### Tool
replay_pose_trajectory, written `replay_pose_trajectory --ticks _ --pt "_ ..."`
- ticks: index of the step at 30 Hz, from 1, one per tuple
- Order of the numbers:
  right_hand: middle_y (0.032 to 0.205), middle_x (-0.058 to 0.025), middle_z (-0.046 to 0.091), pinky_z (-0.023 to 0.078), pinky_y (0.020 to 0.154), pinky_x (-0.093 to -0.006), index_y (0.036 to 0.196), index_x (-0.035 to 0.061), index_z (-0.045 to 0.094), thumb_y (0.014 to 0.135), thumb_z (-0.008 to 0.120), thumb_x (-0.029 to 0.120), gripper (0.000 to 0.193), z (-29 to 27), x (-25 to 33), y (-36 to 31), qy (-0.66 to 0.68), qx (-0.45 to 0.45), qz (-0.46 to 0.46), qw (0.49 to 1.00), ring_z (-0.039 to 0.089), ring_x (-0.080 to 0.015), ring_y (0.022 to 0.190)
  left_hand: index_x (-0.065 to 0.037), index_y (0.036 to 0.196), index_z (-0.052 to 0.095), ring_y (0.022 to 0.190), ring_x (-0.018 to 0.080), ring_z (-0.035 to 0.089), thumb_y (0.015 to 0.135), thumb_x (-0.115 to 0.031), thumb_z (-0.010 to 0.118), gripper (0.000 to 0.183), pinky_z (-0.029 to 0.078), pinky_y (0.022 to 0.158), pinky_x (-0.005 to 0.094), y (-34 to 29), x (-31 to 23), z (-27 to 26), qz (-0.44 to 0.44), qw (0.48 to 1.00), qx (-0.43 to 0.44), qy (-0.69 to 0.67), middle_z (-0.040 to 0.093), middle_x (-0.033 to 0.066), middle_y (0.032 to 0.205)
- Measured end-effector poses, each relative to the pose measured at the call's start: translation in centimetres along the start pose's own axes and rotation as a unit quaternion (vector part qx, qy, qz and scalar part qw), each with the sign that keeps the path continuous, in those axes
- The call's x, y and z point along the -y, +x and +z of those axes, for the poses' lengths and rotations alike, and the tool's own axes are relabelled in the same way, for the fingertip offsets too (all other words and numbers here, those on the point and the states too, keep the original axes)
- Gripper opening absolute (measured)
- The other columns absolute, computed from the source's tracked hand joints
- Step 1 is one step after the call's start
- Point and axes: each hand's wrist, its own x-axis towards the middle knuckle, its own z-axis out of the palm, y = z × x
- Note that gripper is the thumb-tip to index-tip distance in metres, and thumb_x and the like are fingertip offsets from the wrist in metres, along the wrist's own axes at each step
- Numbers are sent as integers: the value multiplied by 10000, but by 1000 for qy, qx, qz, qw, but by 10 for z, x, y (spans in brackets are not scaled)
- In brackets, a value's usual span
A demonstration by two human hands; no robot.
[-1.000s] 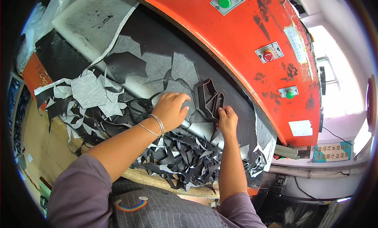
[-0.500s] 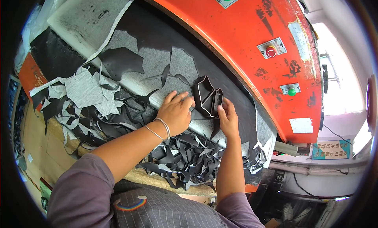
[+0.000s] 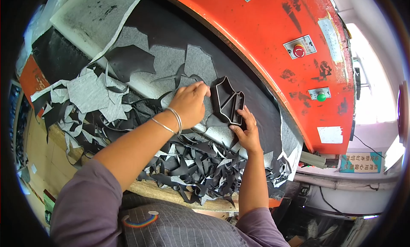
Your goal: Using a hydraulic press with a metal die to cut specific shapes out of leather material.
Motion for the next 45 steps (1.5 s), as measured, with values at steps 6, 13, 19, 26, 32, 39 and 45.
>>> replay_pose_trajectory --ticks 6,13,19,26,32,39,45 --pt "1299 -190 558 232 1114 -493 1166 93 580 746 769 217 477 7 -3 0 18 -10 -11 1000 397 -315 1349 -59 1074 492 1155 256 518 782 12 505 301 375 940 410 15 19 -7 38 997 55 34 587 76 1174" --pt "1284 -177 572 218 1117 -490 1166 90 581 761 761 212 460 5 -9 -4 41 -18 -2 999 409 -309 1342 -74 1053 520 1137 238 520 787 -16 511 272 369 940 395 17 13 -8 53 995 69 56 576 71 1154" --pt "1323 -222 534 263 1090 -440 1210 116 572 767 771 185 491 2 -13 -8 -5 -2 -40 999 429 -374 1289 -55 1095 526 1226 241 473 782 6 487 321 353 986 409 13 10 -7 49 992 90 78 572 77 1173" --pt "1335 -166 533 223 1116 -475 1296 106 514 761 753 183 591 0 -23 -4 1 6 -73 997 401 -292 1340 -70 1049 496 1248 279 459 758 -6 476 298 346 994 420 16 2 -7 22 992 89 82 569 115 1241" --pt "1401 -111 497 190 1136 -465 1476 123 278 735 721 186 866 -8 -33 -19 163 10 -1 987 416 -317 1312 -65 1050 504 1128 267 533 783 1 463 279 371 964 396 12 2 -2 37 996 53 67 596 99 1199" --pt "1381 -162 505 150 1130 -469 1483 59 244 742 728 293 915 -6 -17 -22 36 8 -13 999 441 -273 1309 -64 1069 515 1124 293 534 780 7 476 300 384 963 403 5 2 2 16 998 33 44 606 122 1154" --pt "1381 -201 478 204 1112 -459 1418 46 392 766 730 340 791 -3 -13 -20 -49 -15 -14 999 416 -302 1318 -70 1070 523 1103 266 546 780 5 488 302 391 950 395 5 1 0 17 998 37 38 601 86 1128"
